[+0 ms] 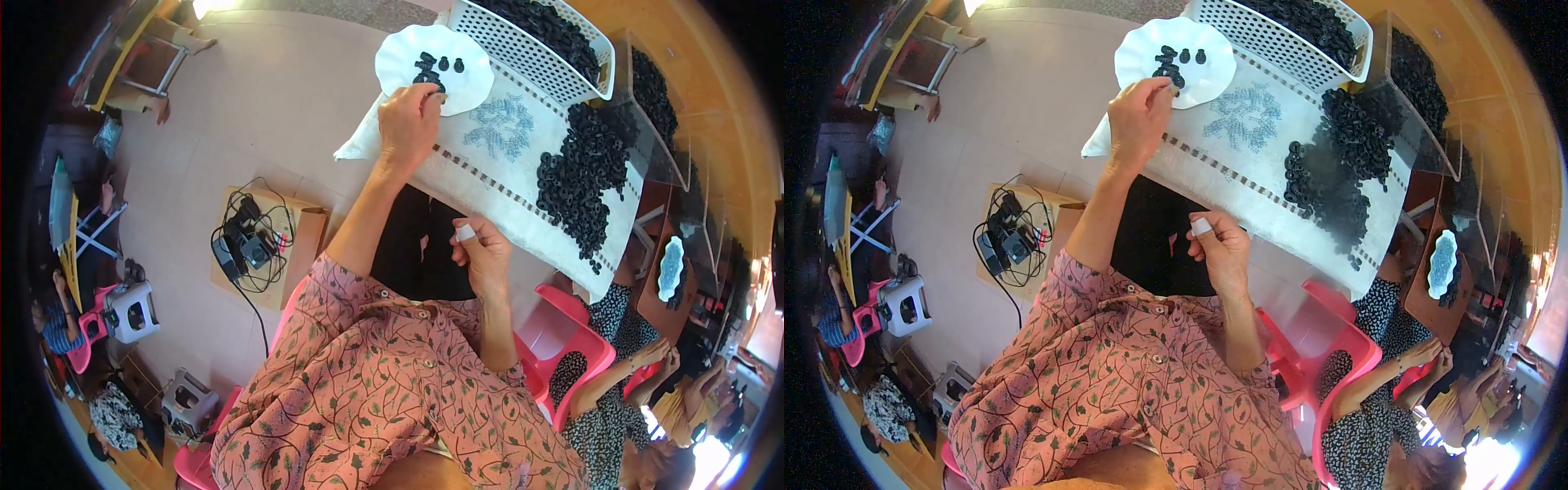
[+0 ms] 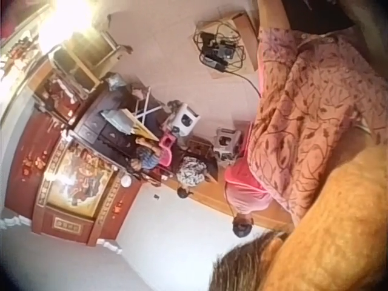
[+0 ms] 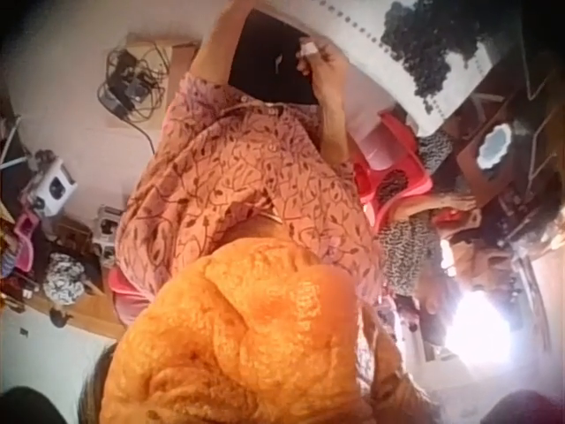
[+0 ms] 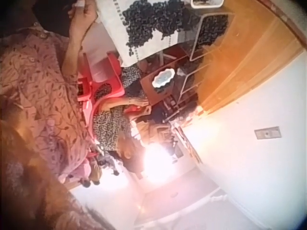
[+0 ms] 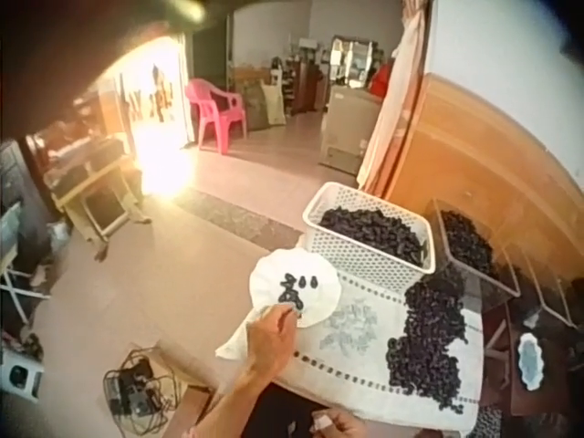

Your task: The person picks up a black plastic piece, fits a white component into it, and places the assembled unit onto a white plate, repeating the process several times.

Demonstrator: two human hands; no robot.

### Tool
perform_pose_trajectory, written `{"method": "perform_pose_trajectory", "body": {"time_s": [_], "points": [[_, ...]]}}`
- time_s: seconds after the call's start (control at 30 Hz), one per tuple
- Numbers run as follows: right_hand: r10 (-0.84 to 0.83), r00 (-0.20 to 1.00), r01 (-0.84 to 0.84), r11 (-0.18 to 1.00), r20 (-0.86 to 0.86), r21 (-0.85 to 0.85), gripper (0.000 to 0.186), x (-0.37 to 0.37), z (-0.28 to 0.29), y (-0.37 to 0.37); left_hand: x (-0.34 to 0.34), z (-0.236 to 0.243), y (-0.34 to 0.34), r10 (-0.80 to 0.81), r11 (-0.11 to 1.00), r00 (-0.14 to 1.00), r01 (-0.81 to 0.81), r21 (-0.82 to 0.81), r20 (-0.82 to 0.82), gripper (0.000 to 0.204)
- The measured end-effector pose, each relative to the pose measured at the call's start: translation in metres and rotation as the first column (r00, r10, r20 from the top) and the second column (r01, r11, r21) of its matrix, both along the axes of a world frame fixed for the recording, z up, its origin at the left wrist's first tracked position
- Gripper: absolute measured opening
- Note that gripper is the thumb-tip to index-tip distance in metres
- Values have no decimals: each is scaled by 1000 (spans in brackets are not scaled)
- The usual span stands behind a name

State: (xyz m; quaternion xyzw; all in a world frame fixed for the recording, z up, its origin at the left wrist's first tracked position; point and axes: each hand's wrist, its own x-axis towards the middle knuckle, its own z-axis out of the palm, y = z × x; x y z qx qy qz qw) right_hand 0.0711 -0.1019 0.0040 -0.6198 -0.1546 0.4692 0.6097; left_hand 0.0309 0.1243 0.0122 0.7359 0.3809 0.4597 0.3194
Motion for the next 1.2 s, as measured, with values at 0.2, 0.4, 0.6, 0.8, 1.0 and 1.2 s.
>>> {"method": "perform_pose_trajectory", "body": {"time_s": [0.2,0.4,0.6,0.8,1.0,1.2], "points": [[-41,999,41,999,-3,-20,14,3,-5,-6,0,3,-16,-6,999,997,10,42,-83,11],[-36,997,39,998,65,-43,14,3,-3,-6,-5,-3,-69,-473,879,873,477,10,-115,10],[-58,984,78,990,169,-116,11,1,4,-4,-4,-8,-80,-509,833,797,551,46,-325,13],[-58,950,95,990,308,-107,10,6,-1,-10,-2,-8,-83,-473,841,800,535,81,-369,12],[-219,735,312,949,642,-34,11,34,8,-12,-4,-11,-84,-445,884,878,463,73,-177,8],[-218,263,438,895,940,85,17,72,12,-18,-7,-5,-93,-452,866,889,457,-205,71,7]]}}
